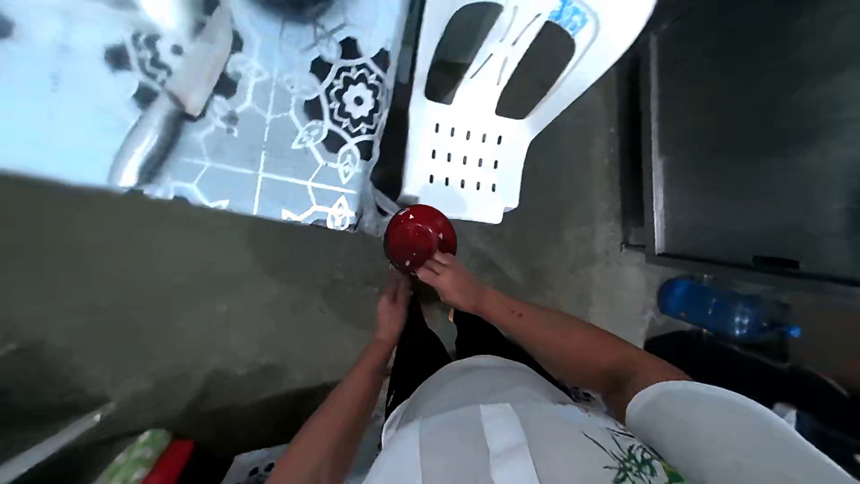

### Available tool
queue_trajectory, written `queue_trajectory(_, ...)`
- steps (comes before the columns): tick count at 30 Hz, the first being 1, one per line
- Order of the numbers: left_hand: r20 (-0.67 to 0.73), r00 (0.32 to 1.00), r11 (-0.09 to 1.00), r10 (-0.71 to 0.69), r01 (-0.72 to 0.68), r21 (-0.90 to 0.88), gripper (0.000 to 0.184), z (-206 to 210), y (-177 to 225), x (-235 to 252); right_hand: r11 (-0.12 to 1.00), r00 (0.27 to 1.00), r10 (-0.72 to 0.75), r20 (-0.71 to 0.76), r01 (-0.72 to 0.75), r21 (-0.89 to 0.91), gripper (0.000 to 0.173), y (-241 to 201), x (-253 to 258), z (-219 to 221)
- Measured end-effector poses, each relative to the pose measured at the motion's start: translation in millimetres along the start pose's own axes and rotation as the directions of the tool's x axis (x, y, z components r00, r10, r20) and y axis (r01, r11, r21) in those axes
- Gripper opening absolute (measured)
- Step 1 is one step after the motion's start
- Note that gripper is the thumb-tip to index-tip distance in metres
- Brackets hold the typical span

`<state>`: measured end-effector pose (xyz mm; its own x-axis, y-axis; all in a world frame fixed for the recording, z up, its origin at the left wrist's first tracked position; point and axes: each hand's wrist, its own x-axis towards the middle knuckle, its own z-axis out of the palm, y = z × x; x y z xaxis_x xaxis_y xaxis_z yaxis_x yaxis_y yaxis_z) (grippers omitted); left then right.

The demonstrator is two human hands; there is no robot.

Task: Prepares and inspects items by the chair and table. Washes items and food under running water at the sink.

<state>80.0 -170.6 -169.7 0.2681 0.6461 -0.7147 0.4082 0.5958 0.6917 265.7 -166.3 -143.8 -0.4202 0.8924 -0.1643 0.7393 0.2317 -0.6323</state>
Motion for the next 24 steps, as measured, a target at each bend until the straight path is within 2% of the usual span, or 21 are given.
queue_trajectory(1, 0.007, 1.000, 0.982, -0.018, 0.019, -0.190, 0.058, 0.2, 12.7, -1.2, 0.999, 0.998, 0.037, -0.046, -0.038, -0.018, 0.025, -3.1, -9.1, -11.2)
queue_trajectory(2, 0.040, 0.999, 0.955, 0.017, -0.005, -0.296, 0.070, 3.4, 26.8, -0.7, 0.995, 0.992, 0.094, -0.084, -0.096, -0.025, 0.026, -6.6, -17.6, -22.6)
queue_trajectory(4, 0.126, 0.982, 0.929, 0.143, -0.089, -0.358, 0.097, 22.7, 63.3, 1.7, 0.976, 0.956, 0.210, -0.207, -0.216, -0.007, 0.025, -13.3, -33.8, -41.2)
queue_trajectory(5, 0.157, 0.968, 0.924, 0.198, -0.131, -0.359, 0.104, 37.7, 83.3, 3.7, 0.961, 0.933, 0.273, -0.234, -0.274, 0.030, 0.025, -17.1, -41.7, -52.2)
queue_trajectory(6, 0.179, 0.956, 0.919, 0.234, -0.157, -0.362, 0.103, 53.5, 103.7, 6.6, 0.941, 0.920, 0.339, -0.196, -0.328, 0.087, 0.026, -20.9, -48.9, -69.0)
queue_trajectory(8, 0.174, 0.951, 0.941, 0.257, -0.205, -0.268, 0.082, 85.3, 143.0, 15.5, 0.898, 0.910, 0.410, -0.054, -0.393, 0.197, 0.029, -21.0, -62.9, -112.2)
queue_trajectory(9, 0.181, 0.945, 0.952, 0.274, -0.240, -0.189, 0.070, 100.0, 159.3, 19.6, 0.902, 0.913, 0.401, -0.070, -0.381, 0.203, 0.031, -15.5, -72.2, -131.4)
queue_trajectory(12, 0.257, 0.907, 0.940, 0.333, -0.340, -0.021, 0.055, 145.1, 199.8, 27.0, 0.945, 0.898, 0.311, -0.311, -0.326, 0.005, 0.025, 23.6, -108.1, -172.0)
queue_trajectory(14, 0.301, 0.885, 0.923, 0.356, -0.384, 0.038, 0.054, 177.6, 225.5, 24.6, 0.920, 0.897, 0.301, -0.325, -0.363, -0.150, 0.024, 58.1, -132.9, -197.2)
queue_trajectory(16, 0.310, 0.865, 0.894, 0.394, -0.439, 0.089, 0.057, 211.9, 251.6, 21.0, 0.849, 0.872, 0.371, -0.319, -0.458, -0.264, 0.025, 93.1, -151.0, -221.1)
queue_trajectory(18, 0.263, 0.850, 0.863, 0.456, -0.495, 0.099, 0.061, 246.3, 270.7, 17.9, 0.776, 0.825, 0.454, -0.337, -0.552, -0.306, 0.026, 117.3, -165.2, -238.9)
queue_trajectory(20, 0.199, 0.829, 0.836, 0.523, -0.544, 0.066, 0.062, 277.1, 283.4, 21.1, 0.732, 0.767, 0.570, -0.293, -0.637, -0.244, 0.029, 129.9, -175.0, -256.6)
queue_trajectory(22, 0.161, 0.809, 0.822, 0.565, -0.569, -0.030, 0.062, 302.0, 289.4, 32.1, 0.725, 0.724, 0.682, -0.101, -0.688, -0.031, 0.032, 134.9, -180.8, -280.3)
queue_trajectory(24, 0.168, 0.801, 0.819, 0.574, -0.556, -0.145, 0.067, 316.6, 286.5, 48.8, 0.732, 0.756, 0.652, 0.060, -0.648, 0.211, 0.029, 142.5, -187.1, -300.4)
